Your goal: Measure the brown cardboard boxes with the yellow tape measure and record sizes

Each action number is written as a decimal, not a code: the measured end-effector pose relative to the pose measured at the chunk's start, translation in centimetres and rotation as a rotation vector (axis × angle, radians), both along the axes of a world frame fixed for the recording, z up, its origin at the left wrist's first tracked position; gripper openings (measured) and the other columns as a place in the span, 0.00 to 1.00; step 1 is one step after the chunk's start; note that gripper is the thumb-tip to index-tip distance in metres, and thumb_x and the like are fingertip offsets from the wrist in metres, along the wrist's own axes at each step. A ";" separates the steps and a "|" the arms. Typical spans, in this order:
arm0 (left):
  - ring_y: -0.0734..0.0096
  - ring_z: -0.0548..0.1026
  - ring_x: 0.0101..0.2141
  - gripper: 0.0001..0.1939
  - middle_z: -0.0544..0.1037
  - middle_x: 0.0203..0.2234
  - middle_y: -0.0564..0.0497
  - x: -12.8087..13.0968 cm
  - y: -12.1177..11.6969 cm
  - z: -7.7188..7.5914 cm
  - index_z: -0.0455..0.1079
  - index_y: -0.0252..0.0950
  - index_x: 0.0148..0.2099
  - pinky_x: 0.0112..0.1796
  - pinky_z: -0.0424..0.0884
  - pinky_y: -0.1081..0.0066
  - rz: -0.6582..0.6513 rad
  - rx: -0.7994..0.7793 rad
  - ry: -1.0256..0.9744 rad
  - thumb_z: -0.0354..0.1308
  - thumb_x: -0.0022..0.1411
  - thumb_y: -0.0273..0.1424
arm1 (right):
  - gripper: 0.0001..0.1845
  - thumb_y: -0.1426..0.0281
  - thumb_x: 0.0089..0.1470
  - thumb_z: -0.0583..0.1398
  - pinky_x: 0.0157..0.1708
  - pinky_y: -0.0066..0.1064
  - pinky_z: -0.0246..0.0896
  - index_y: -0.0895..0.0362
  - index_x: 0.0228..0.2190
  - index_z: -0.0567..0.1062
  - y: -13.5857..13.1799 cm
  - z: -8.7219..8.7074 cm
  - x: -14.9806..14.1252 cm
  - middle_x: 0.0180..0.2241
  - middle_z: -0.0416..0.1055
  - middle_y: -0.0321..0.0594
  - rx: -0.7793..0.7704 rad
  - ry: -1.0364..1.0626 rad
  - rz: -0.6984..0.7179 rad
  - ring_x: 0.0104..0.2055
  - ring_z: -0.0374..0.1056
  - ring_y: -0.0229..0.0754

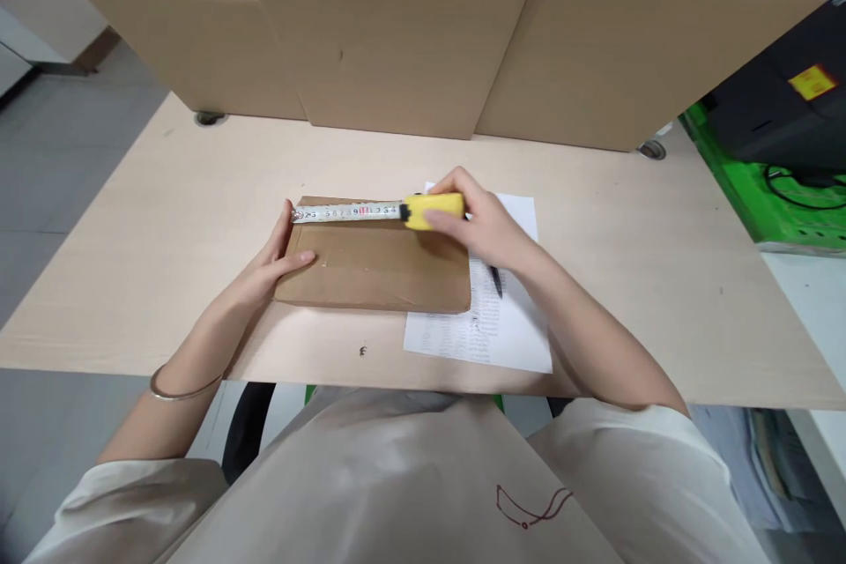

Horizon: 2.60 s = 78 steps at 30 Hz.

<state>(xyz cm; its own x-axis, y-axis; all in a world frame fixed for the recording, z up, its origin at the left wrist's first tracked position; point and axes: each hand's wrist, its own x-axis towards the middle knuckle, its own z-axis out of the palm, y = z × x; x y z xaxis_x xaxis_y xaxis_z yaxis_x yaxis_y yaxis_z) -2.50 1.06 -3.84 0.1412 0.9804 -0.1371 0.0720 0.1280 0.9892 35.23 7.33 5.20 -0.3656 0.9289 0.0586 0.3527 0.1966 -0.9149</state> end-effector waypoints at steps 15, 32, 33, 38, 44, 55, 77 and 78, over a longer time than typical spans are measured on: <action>0.23 0.55 0.84 0.73 0.54 0.88 0.40 -0.3 -0.2 4.2 0.36 0.53 0.92 0.80 0.60 0.33 -0.311 -0.057 0.124 0.81 0.63 0.53 | 0.29 0.55 0.68 0.72 0.75 0.70 0.59 0.48 0.63 0.72 -1.6 -4.0 -7.1 0.63 0.80 0.52 0.508 -0.268 0.363 0.67 0.75 0.65; 0.26 0.62 0.83 0.66 0.63 0.86 0.48 -0.4 -0.6 4.4 0.50 0.60 0.90 0.80 0.66 0.36 -0.219 -0.102 0.128 0.83 0.61 0.51 | 0.25 0.58 0.78 0.55 0.36 0.41 0.57 0.50 0.26 0.67 -3.6 -3.4 7.2 0.26 0.73 0.43 -0.243 -0.919 -0.049 0.32 0.69 0.50; 0.27 0.61 0.83 0.66 0.63 0.86 0.50 -0.4 -0.7 4.4 0.50 0.60 0.90 0.80 0.65 0.37 -0.216 -0.109 0.132 0.83 0.61 0.51 | 0.25 0.58 0.78 0.55 0.37 0.41 0.58 0.51 0.27 0.70 -4.1 -3.8 7.8 0.27 0.73 0.42 -0.252 -0.786 -0.067 0.32 0.68 0.50; 0.25 0.62 0.82 0.67 0.66 0.84 0.51 -0.4 -0.8 4.5 0.54 0.60 0.89 0.80 0.67 0.37 -0.177 -0.144 0.141 0.85 0.57 0.51 | 0.22 0.48 0.68 0.69 0.29 0.37 0.59 0.50 0.32 0.75 -7.3 -5.4 11.4 0.22 0.70 0.34 -0.364 -0.101 -0.170 0.25 0.64 0.43; 0.27 0.62 0.82 0.64 0.70 0.82 0.53 -1.1 -0.6 3.9 0.57 0.63 0.87 0.79 0.67 0.36 -0.167 -0.137 0.166 0.84 0.57 0.52 | 0.25 0.48 0.60 0.78 0.24 0.34 0.62 0.51 0.29 0.78 -9.6 -5.7 12.1 0.27 0.81 0.39 -0.372 0.062 -0.230 0.24 0.70 0.39; 0.24 0.62 0.82 0.64 0.68 0.83 0.51 -1.1 -0.8 3.7 0.54 0.62 0.89 0.79 0.66 0.33 -0.168 -0.148 0.156 0.82 0.59 0.52 | 0.25 0.75 0.49 0.84 0.24 0.33 0.69 0.51 0.26 0.73 7.0 -6.3 12.6 0.20 0.73 0.35 -0.180 0.034 -0.303 0.22 0.71 0.39; 0.24 0.50 0.86 0.67 0.52 0.89 0.57 -3.1 -1.7 2.3 0.38 0.64 0.91 0.80 0.64 0.40 -0.248 -0.210 0.197 0.79 0.65 0.48 | 0.26 0.76 0.43 0.83 0.18 0.24 0.66 0.54 0.19 0.71 10.6 -9.3 11.9 0.17 0.72 0.36 -0.207 -0.009 -0.364 0.18 0.67 0.34; 0.23 0.49 0.86 0.68 0.51 0.89 0.57 -3.2 -1.7 2.2 0.39 0.64 0.91 0.80 0.64 0.40 -0.247 -0.208 0.200 0.79 0.64 0.48 | 0.27 0.75 0.43 0.83 0.18 0.25 0.67 0.53 0.19 0.71 10.7 -9.4 12.0 0.17 0.72 0.35 -0.204 -0.004 -0.367 0.18 0.67 0.34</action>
<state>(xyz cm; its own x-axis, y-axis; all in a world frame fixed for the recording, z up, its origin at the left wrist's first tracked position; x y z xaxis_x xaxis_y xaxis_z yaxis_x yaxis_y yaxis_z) -5.67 -0.66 -1.64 0.3195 0.8685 -0.3789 0.3151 0.2797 0.9069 47.21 18.00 -4.18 -0.0082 0.9900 -0.1407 0.3691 -0.1277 -0.9206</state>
